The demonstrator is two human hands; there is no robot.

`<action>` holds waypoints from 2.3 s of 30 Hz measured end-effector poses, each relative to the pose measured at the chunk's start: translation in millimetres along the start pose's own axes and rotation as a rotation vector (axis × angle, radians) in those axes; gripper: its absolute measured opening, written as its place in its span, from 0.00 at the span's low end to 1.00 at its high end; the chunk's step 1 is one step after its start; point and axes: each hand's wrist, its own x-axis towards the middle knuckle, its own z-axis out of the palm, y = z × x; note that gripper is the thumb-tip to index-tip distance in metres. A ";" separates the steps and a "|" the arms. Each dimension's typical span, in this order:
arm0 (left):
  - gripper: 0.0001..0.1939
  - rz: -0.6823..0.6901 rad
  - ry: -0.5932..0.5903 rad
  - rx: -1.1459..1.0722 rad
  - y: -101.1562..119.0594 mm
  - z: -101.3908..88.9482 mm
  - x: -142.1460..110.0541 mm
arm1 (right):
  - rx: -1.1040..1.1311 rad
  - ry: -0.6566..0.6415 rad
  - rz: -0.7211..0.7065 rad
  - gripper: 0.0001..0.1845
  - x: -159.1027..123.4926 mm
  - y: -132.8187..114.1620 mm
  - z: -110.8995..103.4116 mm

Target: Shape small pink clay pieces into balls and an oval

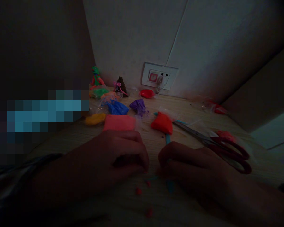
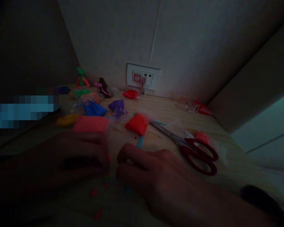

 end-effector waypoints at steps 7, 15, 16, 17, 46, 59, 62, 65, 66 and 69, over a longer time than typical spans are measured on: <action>0.13 -0.007 -0.020 0.036 -2.7 -1.0 -0.9 | -0.049 0.099 -0.097 0.19 -9.1 5.1 0.5; 0.11 0.015 -0.003 -0.009 1.0 -1.9 -2.2 | -0.111 0.178 -0.150 0.21 -8.4 7.2 3.5; 0.11 0.030 -0.002 -0.023 1.8 -1.3 -3.0 | -0.102 0.175 -0.155 0.21 -8.4 6.2 3.2; 0.11 0.039 -0.002 -0.028 2.3 -0.6 -3.6 | -0.088 0.169 -0.154 0.21 -8.6 5.2 3.0; 0.10 -0.073 0.165 0.121 -10.2 2.0 -2.8 | -0.138 0.268 -0.048 0.14 -13.8 13.6 5.8; 0.12 0.021 0.128 0.032 -15.1 4.5 1.5 | -0.115 0.271 -0.073 0.17 -14.4 14.2 6.5; 0.14 0.022 0.135 0.035 -14.6 3.1 0.5 | -0.114 0.255 -0.076 0.17 -14.1 14.5 8.2; 0.13 0.009 0.119 0.051 -11.1 -0.6 2.1 | -0.118 0.250 -0.079 0.18 -11.3 13.8 7.1; 0.13 0.004 0.111 0.055 -10.1 -1.8 3.2 | -0.125 0.242 -0.085 0.17 -9.6 13.5 5.8; 0.12 -0.026 0.090 0.063 -9.0 -3.5 6.2 | -0.158 0.196 -0.108 0.15 -4.2 12.5 0.8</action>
